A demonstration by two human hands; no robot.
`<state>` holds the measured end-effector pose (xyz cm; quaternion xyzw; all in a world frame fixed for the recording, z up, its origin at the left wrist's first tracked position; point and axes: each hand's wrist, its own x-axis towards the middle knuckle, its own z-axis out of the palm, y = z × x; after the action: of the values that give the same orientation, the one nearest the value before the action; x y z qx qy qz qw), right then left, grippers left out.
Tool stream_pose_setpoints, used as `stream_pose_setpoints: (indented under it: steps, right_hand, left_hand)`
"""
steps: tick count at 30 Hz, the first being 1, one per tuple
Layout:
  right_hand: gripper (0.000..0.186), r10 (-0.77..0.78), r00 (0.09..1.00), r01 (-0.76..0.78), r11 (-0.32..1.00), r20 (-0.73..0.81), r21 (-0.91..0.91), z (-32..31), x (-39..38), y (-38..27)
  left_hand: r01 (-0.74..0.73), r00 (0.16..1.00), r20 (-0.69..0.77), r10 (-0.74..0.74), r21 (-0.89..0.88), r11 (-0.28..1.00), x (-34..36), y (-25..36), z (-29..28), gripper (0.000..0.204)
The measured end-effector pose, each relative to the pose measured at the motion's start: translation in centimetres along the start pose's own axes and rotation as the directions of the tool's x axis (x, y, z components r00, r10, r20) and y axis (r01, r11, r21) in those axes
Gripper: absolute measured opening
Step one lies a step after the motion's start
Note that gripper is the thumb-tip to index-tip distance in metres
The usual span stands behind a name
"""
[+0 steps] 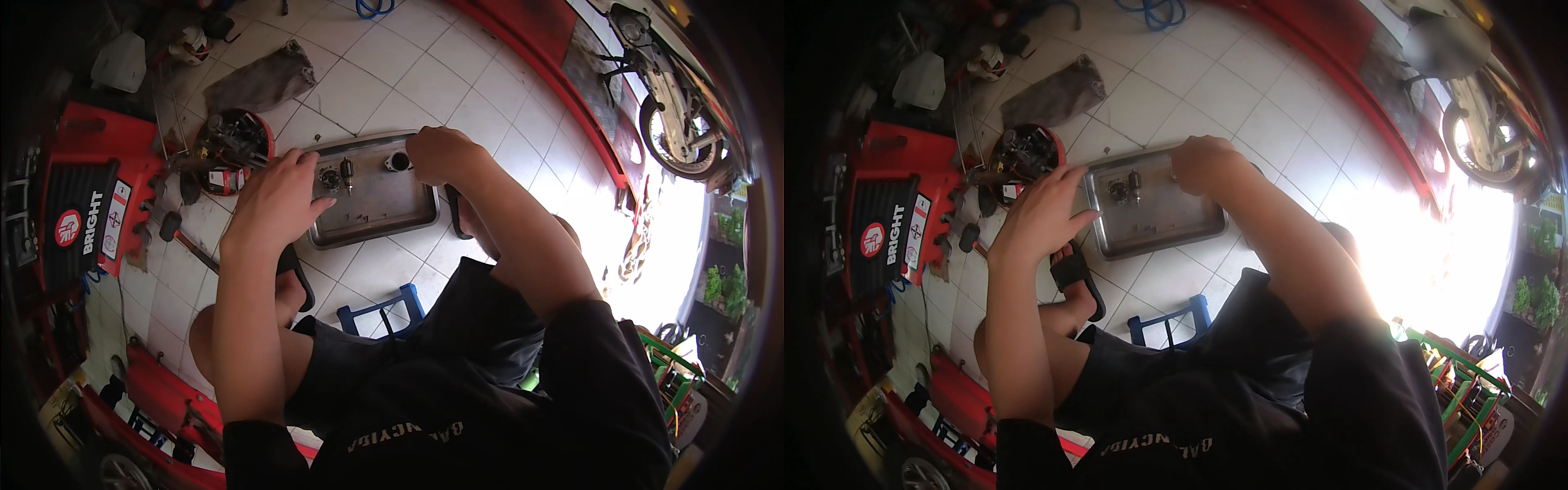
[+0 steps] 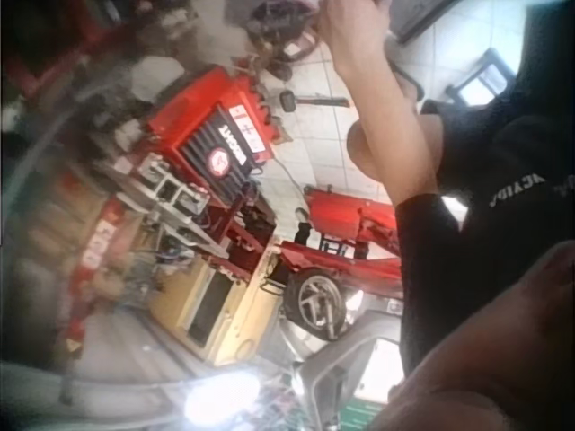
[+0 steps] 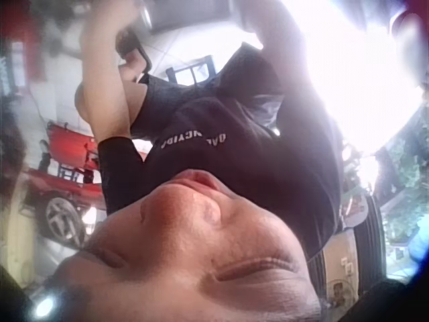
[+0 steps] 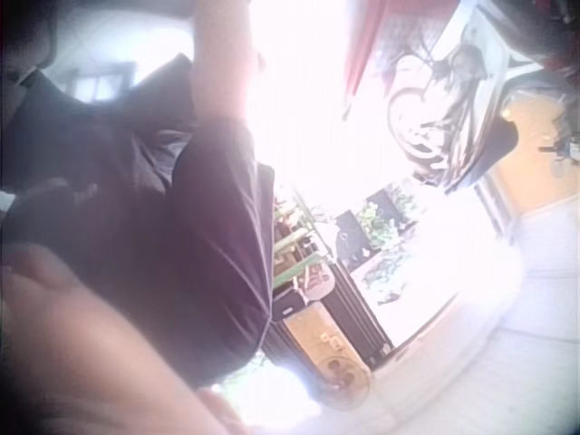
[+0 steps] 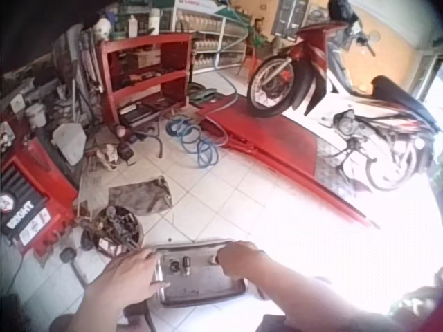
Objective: The person sits on a low stool in a workshop and uses a screwdriver to disassemble a cylindrical mechanical part. They remove small components and place them into a metal tray on the floor, then inspect the disassembled parts.
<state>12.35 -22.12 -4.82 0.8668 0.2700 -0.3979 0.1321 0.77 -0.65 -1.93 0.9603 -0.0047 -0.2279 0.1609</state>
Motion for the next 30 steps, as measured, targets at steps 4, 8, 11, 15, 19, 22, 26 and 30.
stream_pose_setpoints:
  steps: [4, 8, 11, 15, 19, 22, 26, 30]
  right_hand:
    - [0.023, 0.052, 0.998, -0.052, 0.999, -0.029, -0.002, 0.8, 1.6, 0.9]
    - [0.025, 0.054, 0.998, -0.054, 0.998, -0.030, -0.024, 2.3, 3.0, 1.8]
    - [0.027, 0.093, 0.995, -0.092, 0.996, -0.038, 0.021, 3.3, 3.9, 1.9]
    - [0.027, 0.080, 0.995, -0.078, 0.997, -0.066, 0.025, 3.2, 3.7, 1.7]
    - [0.028, 0.090, 0.993, -0.086, 0.995, -0.080, 0.046, 3.1, 3.6, 1.9]
    - [0.028, 0.073, 0.994, -0.069, 0.997, -0.079, 0.044, 3.3, 3.8, 2.1]
    - [0.028, 0.090, 0.995, -0.088, 0.995, -0.048, 0.045, 3.5, 3.7, 2.4]
    - [0.028, 0.098, 0.992, -0.094, 0.994, -0.076, 0.057, 3.6, 3.6, 2.3]
  left_hand:
    - [-0.008, 1.000, -0.002, 0.008, 0.004, 1.000, 0.0, -0.5, 0.1, 0.065]
    - [-0.033, 0.998, -0.060, 0.035, 0.030, 0.999, -0.2, -0.3, 0.2, 0.058]
    - [-0.062, 0.991, -0.113, 0.066, 0.042, 0.997, -0.5, -0.3, 0.5, 0.054]
    - [-0.044, 0.994, -0.101, 0.047, 0.035, 0.998, -0.7, -0.5, 0.4, 0.053]
    - [-0.028, 0.999, -0.036, 0.029, 0.033, 0.999, -0.3, -0.6, 0.5, 0.061]
    - [-0.019, 0.999, -0.029, 0.020, 0.036, 0.999, -0.2, -0.5, 0.5, 0.061]
    - [-0.035, 0.999, -0.034, 0.036, 0.032, 0.999, 0.0, -0.2, 0.5, 0.061]
    - [-0.060, 0.997, -0.045, 0.062, 0.038, 0.997, 0.1, -0.2, 0.7, 0.061]
